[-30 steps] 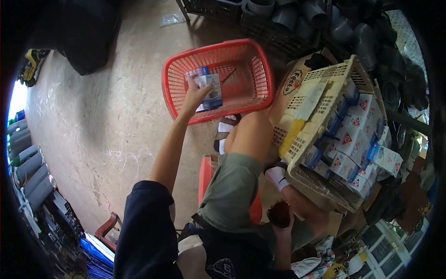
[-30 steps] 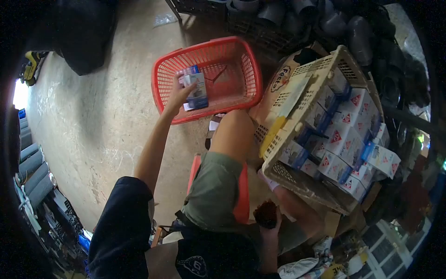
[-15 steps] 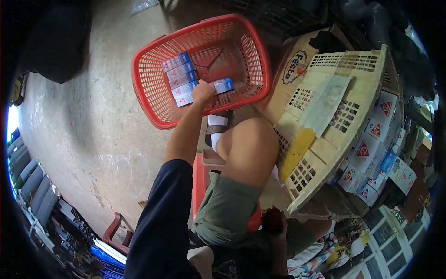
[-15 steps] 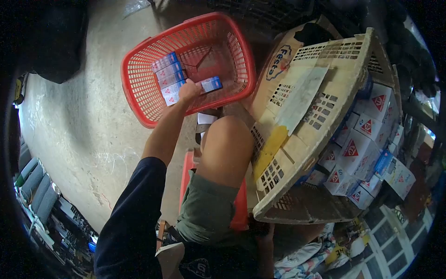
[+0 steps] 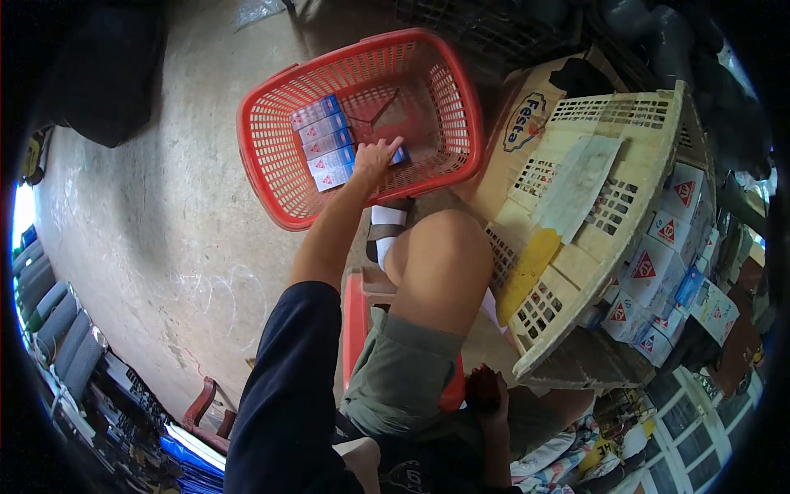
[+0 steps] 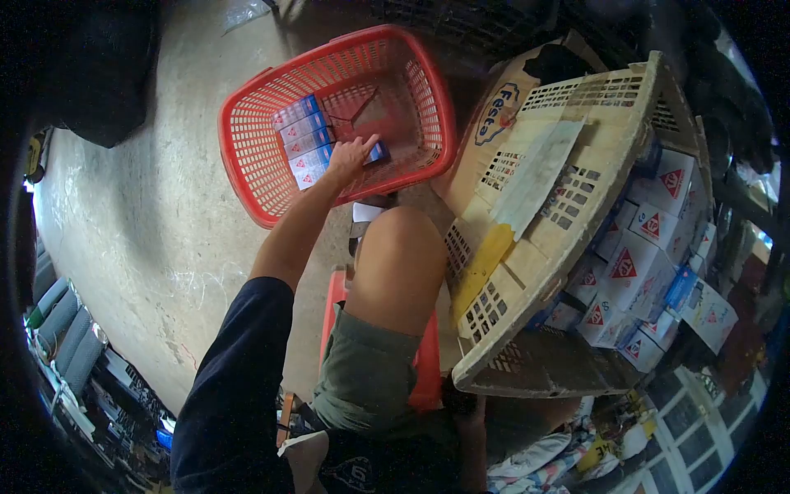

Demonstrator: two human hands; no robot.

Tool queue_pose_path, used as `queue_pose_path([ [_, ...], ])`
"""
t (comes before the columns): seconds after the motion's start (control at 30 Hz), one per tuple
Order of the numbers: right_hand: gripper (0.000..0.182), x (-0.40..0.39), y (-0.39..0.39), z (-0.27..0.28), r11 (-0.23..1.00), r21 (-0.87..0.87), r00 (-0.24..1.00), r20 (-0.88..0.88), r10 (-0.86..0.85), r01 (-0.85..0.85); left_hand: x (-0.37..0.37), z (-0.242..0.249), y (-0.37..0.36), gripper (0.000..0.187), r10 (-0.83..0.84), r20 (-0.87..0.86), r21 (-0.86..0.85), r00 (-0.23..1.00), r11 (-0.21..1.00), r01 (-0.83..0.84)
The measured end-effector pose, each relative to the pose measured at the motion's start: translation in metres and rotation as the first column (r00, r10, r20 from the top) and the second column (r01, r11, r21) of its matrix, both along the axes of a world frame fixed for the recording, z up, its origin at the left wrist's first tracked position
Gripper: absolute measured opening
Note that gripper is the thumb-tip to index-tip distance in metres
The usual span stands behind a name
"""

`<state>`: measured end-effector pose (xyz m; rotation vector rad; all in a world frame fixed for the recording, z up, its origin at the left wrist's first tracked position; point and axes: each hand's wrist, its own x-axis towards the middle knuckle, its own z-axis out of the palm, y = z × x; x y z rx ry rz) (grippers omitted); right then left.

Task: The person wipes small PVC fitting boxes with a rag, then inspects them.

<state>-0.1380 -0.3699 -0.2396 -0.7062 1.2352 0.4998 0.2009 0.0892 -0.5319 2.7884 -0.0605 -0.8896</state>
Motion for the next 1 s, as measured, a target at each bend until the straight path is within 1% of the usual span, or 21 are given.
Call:
queue_pose_path([
  [0.1, 0.046, 0.037, 0.032, 0.031, 0.999, 0.043, 0.998, -0.055, -0.002, 0.004, -0.008, -0.020, 0.007, 0.072, 0.061, 0.114, 0.048, 0.992, 0.997, -0.066],
  [0.13, 0.046, 0.033, 0.029, 0.027, 1.000, 0.020, 0.999, -0.036, 0.019, -0.019, -0.014, -0.022, 0.010, 0.064, 0.039, 0.171, 0.063, 0.985, 0.997, -0.051],
  [0.2, 0.046, 0.028, 0.027, 0.020, 0.998, -0.024, 0.998, -0.001, 0.064, -0.064, -0.023, -0.020, 0.016, 0.061, 0.034, 0.240, 0.044, 0.970, 0.998, -0.046],
  [0.23, 0.046, 0.028, 0.028, 0.019, 0.998, -0.022, 0.998, -0.001, 0.060, -0.060, -0.027, -0.015, 0.017, 0.059, 0.032, 0.274, 0.036, 0.961, 0.998, -0.044],
  [0.27, 0.046, 0.029, 0.027, 0.020, 0.998, -0.020, 0.998, -0.002, 0.056, -0.056, -0.033, -0.010, 0.017, 0.056, 0.090, 0.285, -0.019, 0.954, 0.996, -0.088],
  [0.33, 0.046, 0.034, 0.031, 0.025, 0.998, -0.013, 0.998, 0.004, 0.067, -0.067, -0.040, 0.022, 0.015, 0.051, 0.197, 0.307, -0.132, 0.931, 0.978, -0.163],
  [0.37, 0.046, 0.036, 0.032, 0.027, 0.996, -0.004, 0.996, 0.010, 0.085, -0.085, -0.043, 0.032, 0.017, 0.049, 0.265, 0.330, -0.255, 0.906, 0.949, -0.185],
  [0.43, 0.047, 0.041, 0.036, 0.030, 0.995, 0.004, 0.994, 0.036, 0.099, -0.099, -0.056, 0.050, 0.030, 0.046, 0.400, 0.352, -0.485, 0.846, 0.851, -0.201],
  [0.47, 0.048, 0.045, 0.040, 0.031, 0.995, 0.004, 0.994, 0.057, 0.096, -0.096, -0.062, 0.076, 0.033, 0.036, 0.426, 0.302, -0.473, 0.853, 0.844, -0.254],
  [0.57, 0.049, 0.040, 0.037, 0.015, 0.994, -0.012, 0.985, 0.139, 0.107, -0.106, -0.106, 0.122, 0.037, 0.030, 0.658, 0.190, -0.677, 0.729, 0.625, -0.388],
  [0.63, 0.051, 0.035, 0.037, 0.009, 0.993, -0.020, 0.977, 0.180, 0.115, -0.113, -0.145, 0.154, 0.036, 0.022, 0.630, 0.352, -0.656, 0.692, 0.693, -0.298],
  [0.7, 0.053, 0.039, 0.038, 0.005, 0.993, -0.024, 0.970, 0.213, 0.116, -0.114, -0.183, 0.203, 0.021, 0.023, 0.693, 0.244, -0.712, 0.679, 0.603, -0.360],
  [0.73, 0.051, 0.040, 0.038, 0.001, 0.993, -0.019, 0.963, 0.241, 0.122, -0.120, -0.208, 0.221, 0.014, 0.026, 0.690, 0.139, -0.689, 0.710, 0.583, -0.432],
  [0.77, 0.049, 0.038, 0.036, -0.005, 0.993, -0.017, 0.957, 0.267, 0.115, -0.115, -0.233, 0.238, 0.007, 0.028, 0.674, 0.029, -0.653, 0.738, 0.572, -0.496],
  [0.8, 0.047, 0.036, 0.037, -0.008, 0.995, -0.019, 0.952, 0.291, 0.098, -0.096, -0.251, 0.261, -0.002, 0.034, 0.647, -0.052, -0.650, 0.760, 0.556, -0.518],
  [0.83, 0.046, 0.038, 0.043, -0.001, 0.997, 0.005, 0.944, 0.322, 0.069, -0.074, -0.270, 0.276, -0.012, 0.039, 0.639, -0.194, -0.657, 0.745, 0.479, -0.582],
  [0.87, 0.045, 0.044, 0.050, 0.009, 0.999, 0.026, 0.935, 0.352, 0.033, -0.045, -0.283, 0.297, -0.021, 0.046, 0.582, -0.313, -0.635, 0.750, 0.460, -0.621],
  [0.9, 0.045, 0.050, 0.054, 0.016, 0.999, 0.048, 0.924, 0.381, -0.009, -0.010, -0.328, 0.292, -0.022, 0.059, 0.571, -0.263, -0.672, 0.778, 0.470, -0.572],
  [0.93, 0.045, 0.052, 0.055, 0.017, 0.999, 0.041, 0.922, 0.387, -0.024, 0.009, -0.359, 0.250, -0.001, 0.074, 0.518, -0.361, -0.706, 0.776, 0.391, -0.590],
  [0.97, 0.045, 0.053, 0.058, 0.015, 0.999, 0.039, 0.921, 0.386, -0.040, 0.028, -0.342, 0.302, -0.035, 0.076, 0.615, -0.537, -0.602, 0.578, 0.202, -0.773],
  [1.0, 0.046, 0.051, 0.059, 0.011, 0.998, 0.042, 0.923, 0.382, -0.055, 0.042, -0.322, 0.360, -0.072, 0.077, 0.681, -0.657, -0.467, 0.323, -0.032, -0.883],
])
